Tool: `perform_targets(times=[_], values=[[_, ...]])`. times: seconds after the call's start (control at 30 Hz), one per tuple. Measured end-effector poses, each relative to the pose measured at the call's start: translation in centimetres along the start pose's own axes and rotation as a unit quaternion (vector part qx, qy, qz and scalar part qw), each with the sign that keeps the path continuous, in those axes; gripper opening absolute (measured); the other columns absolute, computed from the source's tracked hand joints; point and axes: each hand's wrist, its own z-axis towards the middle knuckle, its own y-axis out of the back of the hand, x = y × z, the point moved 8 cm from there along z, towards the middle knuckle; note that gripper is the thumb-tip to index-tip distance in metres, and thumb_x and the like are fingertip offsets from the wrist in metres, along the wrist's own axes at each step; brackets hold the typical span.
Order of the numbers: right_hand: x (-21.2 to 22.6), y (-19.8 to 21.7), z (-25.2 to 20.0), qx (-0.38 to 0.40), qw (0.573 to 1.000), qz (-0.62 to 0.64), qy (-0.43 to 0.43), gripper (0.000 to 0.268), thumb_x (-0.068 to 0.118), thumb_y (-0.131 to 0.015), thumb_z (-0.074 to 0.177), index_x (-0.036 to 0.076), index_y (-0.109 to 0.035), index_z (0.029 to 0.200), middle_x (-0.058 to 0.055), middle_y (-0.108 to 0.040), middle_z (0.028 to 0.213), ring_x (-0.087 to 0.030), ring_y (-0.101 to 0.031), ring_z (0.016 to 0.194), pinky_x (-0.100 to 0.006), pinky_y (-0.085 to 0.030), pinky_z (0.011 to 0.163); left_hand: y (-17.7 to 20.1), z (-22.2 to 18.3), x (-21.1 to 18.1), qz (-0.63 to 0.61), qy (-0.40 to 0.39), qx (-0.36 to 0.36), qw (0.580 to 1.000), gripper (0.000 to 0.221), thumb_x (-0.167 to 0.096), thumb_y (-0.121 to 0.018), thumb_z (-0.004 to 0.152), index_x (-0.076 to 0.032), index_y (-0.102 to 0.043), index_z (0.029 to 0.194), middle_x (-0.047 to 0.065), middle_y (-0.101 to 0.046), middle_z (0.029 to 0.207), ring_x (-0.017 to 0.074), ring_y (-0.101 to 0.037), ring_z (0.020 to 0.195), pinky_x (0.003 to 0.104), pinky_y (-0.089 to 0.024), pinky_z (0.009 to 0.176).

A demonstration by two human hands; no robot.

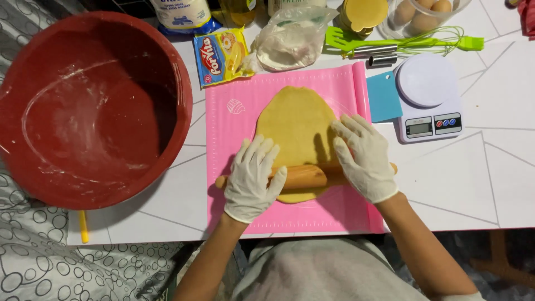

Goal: Rolling out a ball of dough into a flat sheet on a silicone mat using a rolling pin.

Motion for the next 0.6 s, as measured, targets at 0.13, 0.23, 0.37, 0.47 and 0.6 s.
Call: perform_targets(times=[0.13, 0.23, 0.37, 0.47, 0.6], values=[[-0.4, -0.7, -4.3, 0.018, 0.998, -0.060, -0.018, 0.034, 0.032, -0.058, 0.101, 0.021, -0.071, 0.130, -0.009, -0.073, 0.123, -0.030, -0.067, 0.122, -0.044, -0.046, 0.113, -3.1, -6.3, 2.4, 0.022, 0.050, 0.030, 0.998, 0.050, -0.050, -0.055, 0.097, -0.009, -0.068, 0.122, 0.010, -0.065, 0.110, 0.0333, -0.065, 0.111, 0.050, -0.047, 0.101], [0.7, -0.1, -4.6, 0.098, 0.987, -0.098, -0.084, 0.026, 0.045, -0.055, 0.099, 0.029, -0.073, 0.109, -0.001, -0.075, 0.099, -0.025, -0.072, 0.104, -0.042, -0.051, 0.100, -2.2, -6.1, 2.6, 0.028, 0.077, 0.012, 0.997, 0.046, -0.056, -0.057, 0.098, -0.012, -0.068, 0.106, 0.005, -0.061, 0.089, 0.0295, -0.066, 0.087, 0.045, -0.053, 0.078], [-1.1, 0.0, -4.1, 0.090, 0.975, -0.164, -0.118, 0.047, 0.046, -0.045, 0.105, 0.025, -0.061, 0.067, -0.003, -0.065, 0.061, -0.029, -0.072, 0.072, -0.042, -0.055, 0.069, -1.0, -3.4, 2.4, 0.020, 0.060, -0.041, 0.997, 0.043, -0.056, -0.056, 0.100, -0.016, -0.066, 0.089, 0.001, -0.053, 0.070, 0.0256, -0.062, 0.064, 0.038, -0.052, 0.057], [-0.6, 0.6, -0.9, 0.085, 0.980, -0.139, -0.113, 0.048, 0.053, -0.043, 0.104, 0.027, -0.059, 0.067, 0.000, -0.065, 0.062, -0.029, -0.071, 0.071, -0.042, -0.054, 0.065, -0.4, 0.4, 4.2, 0.048, 0.069, -0.045, 0.995, 0.036, -0.049, -0.060, 0.098, -0.018, -0.061, 0.080, -0.001, -0.047, 0.063, 0.0264, -0.058, 0.058, 0.039, -0.049, 0.052], [0.1, -1.3, 0.3, 0.031, 0.978, -0.192, -0.081, 0.048, 0.056, -0.048, 0.106, 0.029, -0.056, 0.066, 0.006, -0.061, 0.060, -0.024, -0.069, 0.066, -0.038, -0.054, 0.065, 0.8, 2.9, 4.7, 0.093, 0.090, -0.051, 0.990, 0.036, -0.038, -0.066, 0.095, -0.020, -0.054, 0.066, -0.003, -0.039, 0.054, 0.0276, -0.053, 0.048, 0.040, -0.043, 0.043]])
